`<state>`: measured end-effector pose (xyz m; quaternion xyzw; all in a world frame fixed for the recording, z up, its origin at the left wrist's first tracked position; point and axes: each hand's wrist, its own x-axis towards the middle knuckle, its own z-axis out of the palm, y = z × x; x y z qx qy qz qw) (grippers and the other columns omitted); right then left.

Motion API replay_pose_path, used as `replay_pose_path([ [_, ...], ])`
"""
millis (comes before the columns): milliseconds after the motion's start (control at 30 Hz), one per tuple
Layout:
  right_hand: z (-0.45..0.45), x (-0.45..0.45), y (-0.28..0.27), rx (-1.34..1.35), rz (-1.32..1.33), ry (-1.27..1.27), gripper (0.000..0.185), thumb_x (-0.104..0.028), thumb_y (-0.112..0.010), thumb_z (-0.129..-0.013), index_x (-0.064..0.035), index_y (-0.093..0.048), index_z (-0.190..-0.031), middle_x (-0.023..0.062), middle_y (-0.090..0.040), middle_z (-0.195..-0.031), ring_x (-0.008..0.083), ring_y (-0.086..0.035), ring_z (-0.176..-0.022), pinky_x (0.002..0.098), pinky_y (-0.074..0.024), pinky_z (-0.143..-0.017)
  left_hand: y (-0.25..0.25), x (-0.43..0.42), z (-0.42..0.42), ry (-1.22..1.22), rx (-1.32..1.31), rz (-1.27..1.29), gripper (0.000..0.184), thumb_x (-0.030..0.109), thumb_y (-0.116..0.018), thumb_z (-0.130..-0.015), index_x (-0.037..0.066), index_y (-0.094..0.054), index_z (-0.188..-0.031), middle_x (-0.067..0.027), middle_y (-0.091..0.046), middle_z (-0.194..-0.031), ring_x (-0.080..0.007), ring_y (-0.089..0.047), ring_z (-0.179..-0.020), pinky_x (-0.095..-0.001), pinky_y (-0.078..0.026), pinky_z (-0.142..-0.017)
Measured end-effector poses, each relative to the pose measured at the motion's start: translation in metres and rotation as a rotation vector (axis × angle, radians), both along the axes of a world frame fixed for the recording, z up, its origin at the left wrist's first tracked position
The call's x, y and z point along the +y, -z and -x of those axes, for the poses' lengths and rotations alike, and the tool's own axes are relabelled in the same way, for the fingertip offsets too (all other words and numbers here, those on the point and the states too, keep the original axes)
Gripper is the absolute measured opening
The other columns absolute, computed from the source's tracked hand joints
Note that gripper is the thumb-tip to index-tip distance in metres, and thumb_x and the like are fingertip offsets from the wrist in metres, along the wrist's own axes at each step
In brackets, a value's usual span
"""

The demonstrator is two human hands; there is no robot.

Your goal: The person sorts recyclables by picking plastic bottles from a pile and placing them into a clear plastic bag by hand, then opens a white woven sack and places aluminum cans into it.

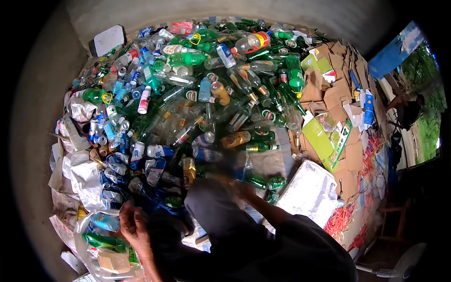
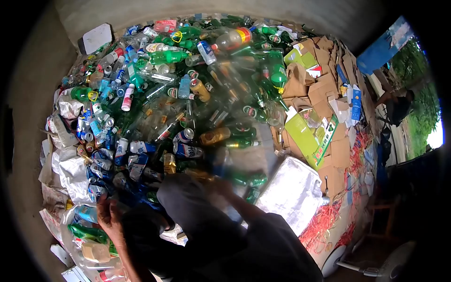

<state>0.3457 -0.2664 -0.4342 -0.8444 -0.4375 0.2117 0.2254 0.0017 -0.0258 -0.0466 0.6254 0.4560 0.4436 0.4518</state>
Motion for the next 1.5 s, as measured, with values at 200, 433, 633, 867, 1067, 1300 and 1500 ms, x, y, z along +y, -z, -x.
replay_pose_path([
  [200,-0.007,0.012,-0.036,0.192,0.185,0.005,0.055,-0.023,-0.068,-0.078,-0.0120,-0.057,-0.131,0.0129,-0.070,-0.104,0.0297,-0.068,-0.089,0.0474,-0.0539,-0.068,-0.004,0.005,-0.011,0.031,0.091,-0.035,0.033,0.002,-0.055,-0.097,0.000,-0.055,-0.130,-0.0014,-0.059,-0.087,-0.0058,-0.048,-0.067,-0.0187,-0.039,-0.060],
  [433,-0.005,0.038,-0.033,-0.026,0.298,-0.042,0.053,-0.058,-0.059,-0.086,-0.0228,-0.063,-0.125,0.0102,-0.072,-0.102,0.0337,-0.069,-0.094,0.0486,-0.0551,-0.077,-0.005,0.009,-0.012,-0.027,0.029,0.049,0.028,0.002,-0.055,-0.097,-0.003,-0.056,-0.125,-0.0029,-0.060,-0.090,-0.0079,-0.052,-0.074,-0.0195,-0.042,-0.065],
  [633,-0.011,0.052,-0.026,-0.035,0.180,-0.005,0.052,-0.061,-0.059,-0.088,-0.0253,-0.062,-0.126,0.0121,-0.071,-0.098,0.0317,-0.070,-0.088,0.0450,-0.0561,-0.075,-0.002,0.011,-0.010,-0.028,0.060,0.118,0.026,0.001,-0.055,-0.096,-0.004,-0.057,-0.121,-0.0036,-0.063,-0.090,-0.0067,-0.051,-0.072,-0.0186,-0.041,-0.064],
  [867,-0.037,0.037,0.067,0.269,-0.009,0.275,0.040,-0.029,-0.067,-0.090,-0.0232,-0.061,-0.128,0.0070,-0.068,-0.089,0.0188,-0.067,-0.073,0.0334,-0.0545,-0.058,-0.007,0.014,-0.009,-0.065,0.059,0.234,0.026,0.014,-0.063,-0.095,0.001,-0.062,-0.117,-0.0019,-0.065,-0.093,-0.0060,-0.054,-0.072,-0.0193,-0.044,-0.066],
  [1067,-0.046,0.066,-0.049,-0.403,-0.058,-0.168,0.017,-0.021,-0.067,-0.087,-0.0114,-0.065,-0.101,0.0083,-0.066,-0.081,0.0195,-0.065,-0.062,0.0331,-0.0505,-0.048,-0.004,0.016,-0.010,-0.074,0.077,0.197,0.025,0.012,-0.062,-0.095,0.000,-0.062,-0.117,-0.0019,-0.064,-0.091,-0.0048,-0.052,-0.070,-0.0182,-0.041,-0.063],
  [1300,-0.070,0.057,0.014,0.096,-0.011,-0.272,0.012,-0.012,-0.064,-0.084,-0.0090,-0.060,-0.074,0.0058,-0.061,-0.068,0.0160,-0.058,-0.052,0.0314,-0.0432,-0.043,-0.007,0.017,-0.008,-0.058,0.134,0.192,0.021,0.002,-0.057,-0.094,-0.004,-0.060,-0.115,-0.0072,-0.065,-0.088,-0.0080,-0.055,-0.068,-0.0203,-0.044,-0.062],
  [1500,-0.074,0.117,-0.095,-0.323,-0.019,-0.416,0.019,-0.015,-0.069,-0.079,-0.0093,-0.056,-0.066,0.0015,-0.056,-0.063,0.0151,-0.056,-0.052,0.0323,-0.0439,-0.045,-0.006,0.017,-0.012,-0.058,0.121,0.210,0.022,0.011,-0.064,-0.094,-0.003,-0.062,-0.110,-0.0052,-0.065,-0.088,-0.0079,-0.057,-0.069,-0.0199,-0.045,-0.062],
])
